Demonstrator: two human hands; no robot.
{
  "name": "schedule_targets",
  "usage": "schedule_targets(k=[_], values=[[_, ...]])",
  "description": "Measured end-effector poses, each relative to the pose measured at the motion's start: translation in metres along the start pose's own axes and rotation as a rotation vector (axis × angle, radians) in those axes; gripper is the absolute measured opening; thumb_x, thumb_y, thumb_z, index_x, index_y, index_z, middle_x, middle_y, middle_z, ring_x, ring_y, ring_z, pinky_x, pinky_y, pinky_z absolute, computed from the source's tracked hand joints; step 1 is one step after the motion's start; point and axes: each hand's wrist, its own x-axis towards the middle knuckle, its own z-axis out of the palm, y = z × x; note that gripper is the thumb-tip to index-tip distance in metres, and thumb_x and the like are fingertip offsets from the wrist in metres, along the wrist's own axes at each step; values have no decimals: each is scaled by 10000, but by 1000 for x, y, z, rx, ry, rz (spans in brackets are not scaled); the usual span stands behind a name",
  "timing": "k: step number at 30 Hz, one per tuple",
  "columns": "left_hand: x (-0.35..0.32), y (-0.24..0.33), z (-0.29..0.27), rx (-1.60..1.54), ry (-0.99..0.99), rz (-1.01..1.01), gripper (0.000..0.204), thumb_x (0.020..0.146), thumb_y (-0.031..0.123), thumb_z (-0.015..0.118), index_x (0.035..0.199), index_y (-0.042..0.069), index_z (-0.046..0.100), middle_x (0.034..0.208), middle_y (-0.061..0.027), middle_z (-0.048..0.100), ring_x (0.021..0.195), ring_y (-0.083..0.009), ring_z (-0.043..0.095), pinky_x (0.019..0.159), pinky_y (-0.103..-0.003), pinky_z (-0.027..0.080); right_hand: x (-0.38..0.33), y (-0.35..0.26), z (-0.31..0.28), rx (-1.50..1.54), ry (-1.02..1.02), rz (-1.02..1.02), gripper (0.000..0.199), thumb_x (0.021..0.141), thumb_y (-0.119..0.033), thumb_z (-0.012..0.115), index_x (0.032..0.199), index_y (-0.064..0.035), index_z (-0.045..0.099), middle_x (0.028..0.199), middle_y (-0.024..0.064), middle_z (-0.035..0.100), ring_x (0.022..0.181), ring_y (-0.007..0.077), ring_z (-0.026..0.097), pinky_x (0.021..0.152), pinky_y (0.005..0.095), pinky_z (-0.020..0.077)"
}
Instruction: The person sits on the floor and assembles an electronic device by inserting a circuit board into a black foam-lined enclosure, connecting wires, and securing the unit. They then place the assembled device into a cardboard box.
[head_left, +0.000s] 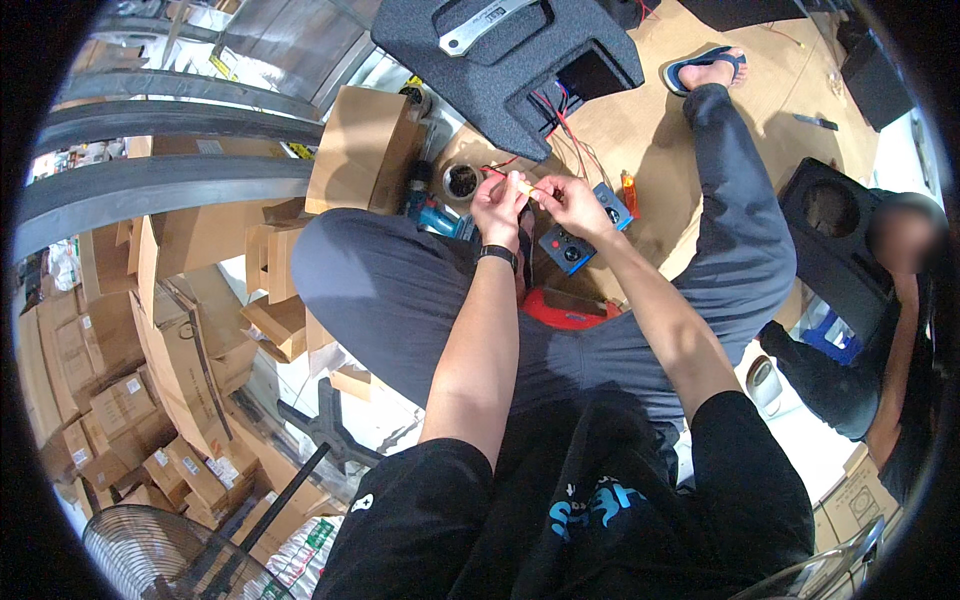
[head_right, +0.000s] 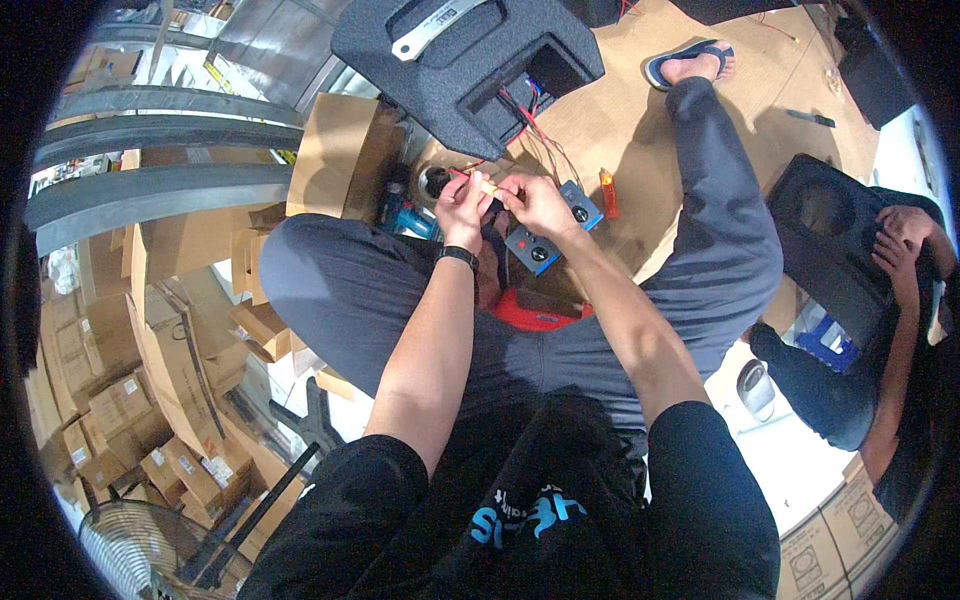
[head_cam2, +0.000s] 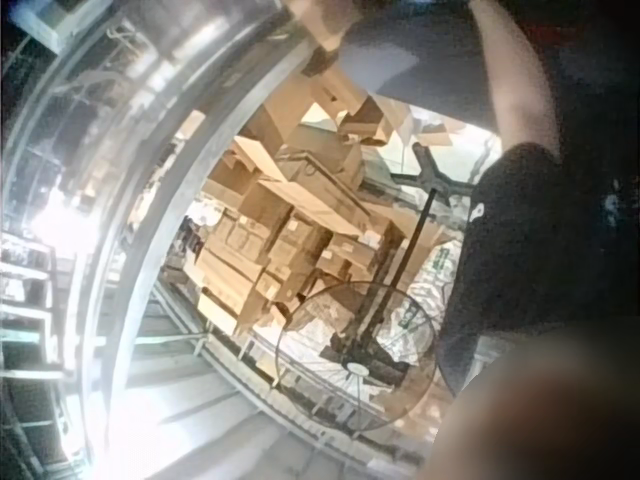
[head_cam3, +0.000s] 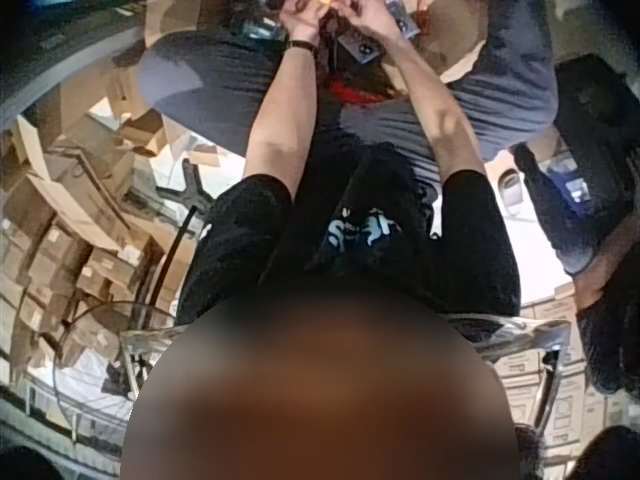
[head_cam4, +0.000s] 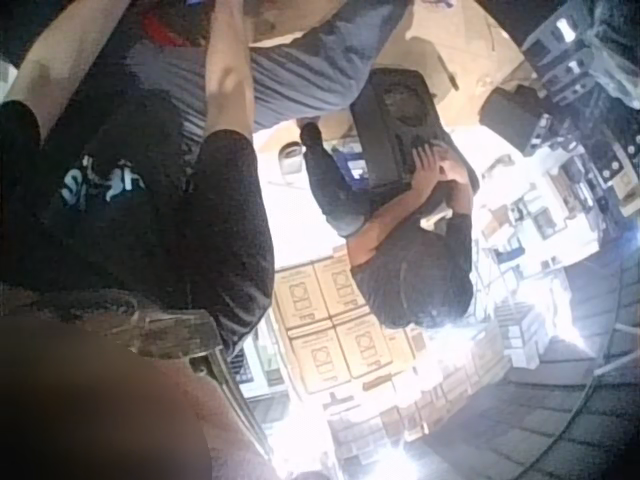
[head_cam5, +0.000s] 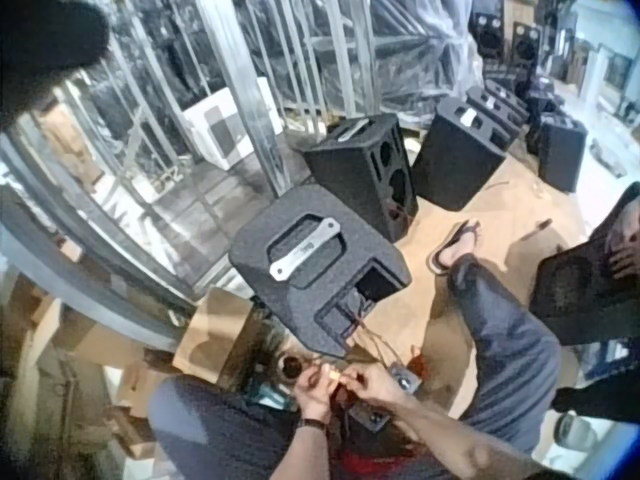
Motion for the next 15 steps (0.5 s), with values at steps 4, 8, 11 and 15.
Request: schedule_targets(k=[4, 8, 11, 15], values=[[-5, 0, 6, -52, 76, 3, 317, 943, 119, 768, 1190, 37, 585, 1047, -130, 742, 925, -222, 732, 773, -337, 614, 2, 5, 1, 87, -23, 71, 147, 972, -138, 695, 1003, 5, 715, 780, 65, 705, 683, 102, 611, 627, 314, 502], [-8, 1, 10, -126, 93, -30, 340, 942, 106, 765, 1210, 32, 571, 1120, -145, 729, 986, -230, 725, 809, -350, 622, 3, 1, -2, 195, -56, 84, 142, 992, -129, 680, 1026, 5, 713, 824, 35, 708, 732, 88, 620, 671, 283, 512], [-9, 2, 11, -136, 28, -6, 326, 956, 118, 749, 1219, 28, 581, 1164, -125, 718, 1035, -210, 710, 857, -333, 612, 6, -1, -6, 196, -67, 104, 147, 996, -132, 680, 1035, 7, 709, 843, 31, 704, 751, 83, 622, 687, 272, 515], [-9, 4, 9, -133, 94, -42, 303, 957, 115, 745, 1208, 37, 596, 1176, -106, 716, 1062, -181, 701, 884, -299, 600, 7, 1, -6, 180, -51, 76, 151, 998, -140, 681, 1037, 4, 708, 841, 26, 698, 746, 80, 615, 679, 270, 511]])
